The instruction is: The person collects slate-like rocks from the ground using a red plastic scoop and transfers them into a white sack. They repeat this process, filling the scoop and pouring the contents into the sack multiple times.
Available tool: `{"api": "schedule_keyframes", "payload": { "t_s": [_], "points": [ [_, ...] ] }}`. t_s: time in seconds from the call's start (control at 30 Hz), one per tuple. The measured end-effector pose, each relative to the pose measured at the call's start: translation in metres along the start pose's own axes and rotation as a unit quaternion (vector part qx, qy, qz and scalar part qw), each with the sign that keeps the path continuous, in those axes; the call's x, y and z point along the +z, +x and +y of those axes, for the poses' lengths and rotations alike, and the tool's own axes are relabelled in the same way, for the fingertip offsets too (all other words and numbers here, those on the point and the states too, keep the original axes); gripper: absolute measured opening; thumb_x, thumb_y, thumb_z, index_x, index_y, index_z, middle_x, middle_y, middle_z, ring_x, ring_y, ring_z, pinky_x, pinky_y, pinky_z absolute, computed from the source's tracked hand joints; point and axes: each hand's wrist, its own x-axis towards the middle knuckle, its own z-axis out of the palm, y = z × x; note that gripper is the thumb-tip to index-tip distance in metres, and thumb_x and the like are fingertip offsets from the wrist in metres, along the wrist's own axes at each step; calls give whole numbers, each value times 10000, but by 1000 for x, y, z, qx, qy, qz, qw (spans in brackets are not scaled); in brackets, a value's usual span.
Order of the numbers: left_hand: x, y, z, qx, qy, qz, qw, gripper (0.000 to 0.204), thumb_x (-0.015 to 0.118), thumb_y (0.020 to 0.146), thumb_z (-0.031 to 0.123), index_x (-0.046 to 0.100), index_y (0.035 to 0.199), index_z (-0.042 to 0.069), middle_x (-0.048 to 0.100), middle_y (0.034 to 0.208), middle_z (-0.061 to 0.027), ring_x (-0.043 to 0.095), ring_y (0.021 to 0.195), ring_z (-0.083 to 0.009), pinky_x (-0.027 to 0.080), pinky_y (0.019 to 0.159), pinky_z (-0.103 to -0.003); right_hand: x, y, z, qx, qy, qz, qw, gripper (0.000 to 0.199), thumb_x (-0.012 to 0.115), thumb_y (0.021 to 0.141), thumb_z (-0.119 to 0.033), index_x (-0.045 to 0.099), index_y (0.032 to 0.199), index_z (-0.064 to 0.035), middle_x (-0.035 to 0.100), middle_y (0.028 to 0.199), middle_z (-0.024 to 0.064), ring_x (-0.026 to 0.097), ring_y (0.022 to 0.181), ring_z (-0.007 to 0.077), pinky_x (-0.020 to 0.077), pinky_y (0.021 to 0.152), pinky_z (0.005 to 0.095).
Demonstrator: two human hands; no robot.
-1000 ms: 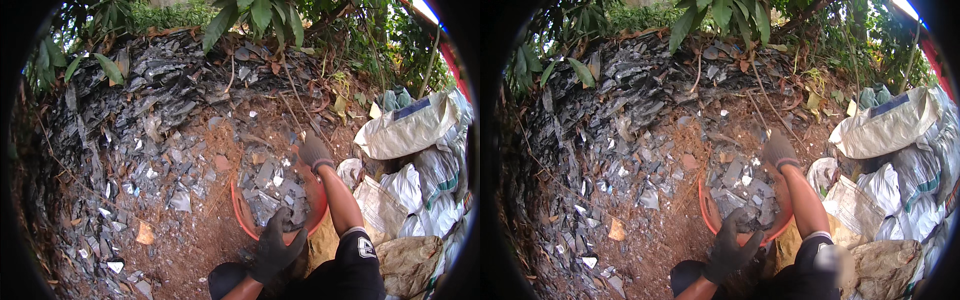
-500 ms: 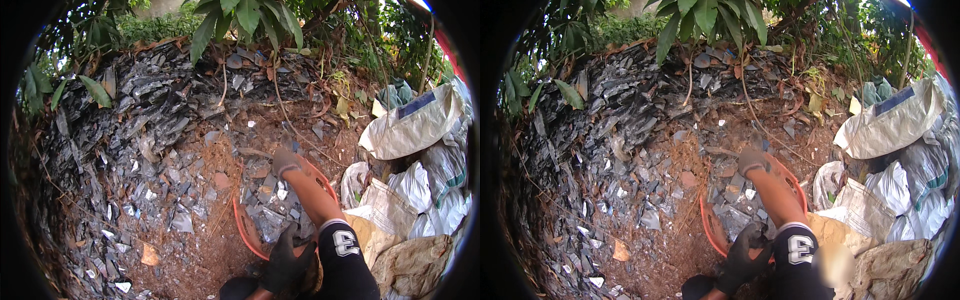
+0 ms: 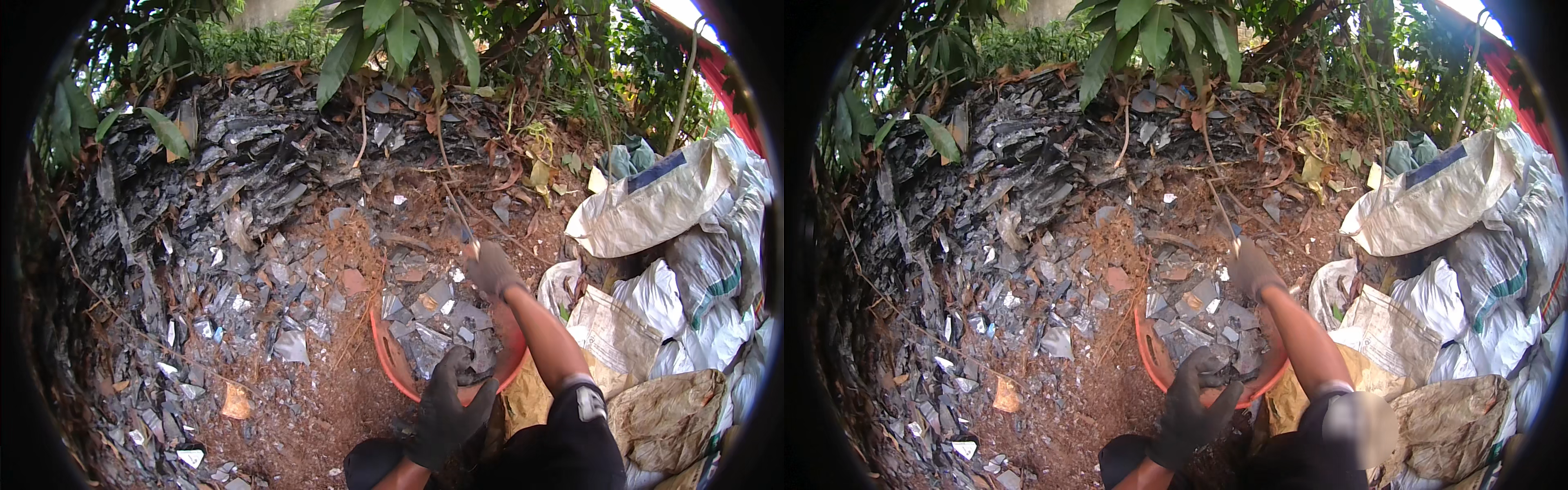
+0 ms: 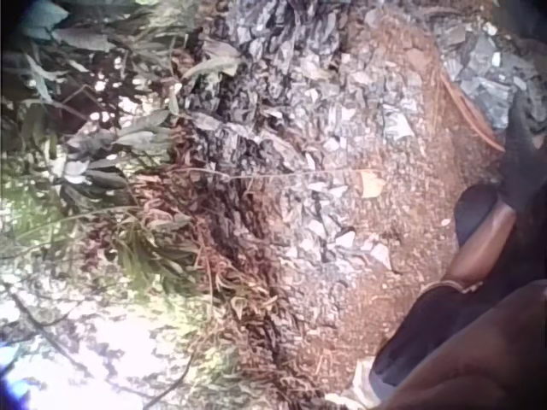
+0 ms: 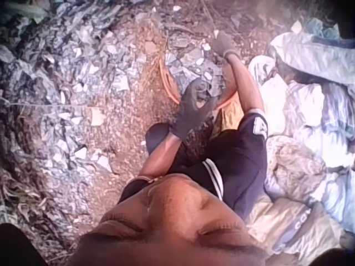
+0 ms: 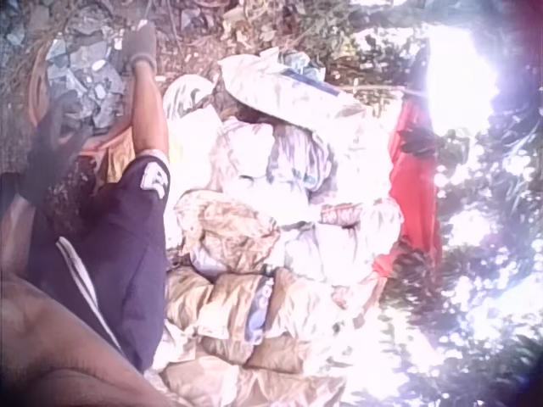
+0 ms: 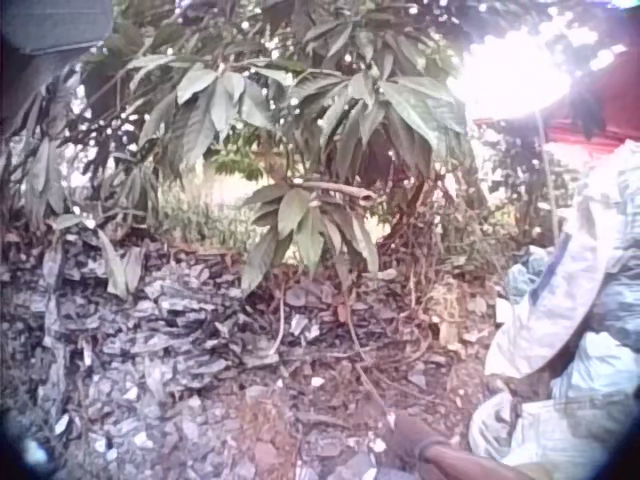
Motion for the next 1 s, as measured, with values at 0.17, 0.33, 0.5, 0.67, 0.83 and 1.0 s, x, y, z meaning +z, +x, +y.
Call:
{"api": "schedule_keyframes", "payload": {
  "t_s": [0.17,0.33,0.5,0.67,0.83,1.0],
  "points": [
    [-17,-4,11,45,59,21,997,748,817,804,230,442,1363,-96,618,1156,-225,668,1004,-274,553,856,-384,81,92,13,43,-70,-56,995,425,607,875,-162,583,1246,44,682,1131,301,683,1051,432,554,891,490],
    [-20,-10,19,-24,29,12,999,735,802,816,276,453,1342,-102,613,1174,-273,646,1063,-359,529,902,-417,171,36,66,-24,-133,-77,988,328,612,862,-216,659,1039,56,692,1064,299,690,1008,433,545,848,496],
    [-38,-13,13,-43,-15,49,998,724,785,848,286,441,1345,-113,613,1132,-250,658,977,-343,537,839,-434,56,-114,-18,-21,2,-95,995,334,572,864,-211,629,1054,57,683,986,291,672,953,461,521,840,514],
    [-27,-17,27,-4,41,1,999,752,817,803,247,452,1375,-76,630,1154,-197,667,993,-259,553,850,-390,26,-47,-3,-248,-24,116,962,359,553,913,-290,598,1085,22,683,1048,288,655,982,473,495,870,517],
    [-22,-13,13,36,89,15,995,780,822,800,266,441,1384,-84,611,1176,-224,662,997,-272,548,857,-390,-4,49,-69,-92,-49,-90,990,386,538,912,-291,686,1018,49,707,1017,279,692,977,430,525,830,487],
    [-25,-15,16,21,73,5,997,778,814,812,263,432,1387,-96,599,1192,-236,654,1002,-273,542,864,-390,75,80,-16,-171,-264,-174,933,372,573,872,-290,724,986,31,722,971,254,717,904,385,551,794,470]
  ]
}}
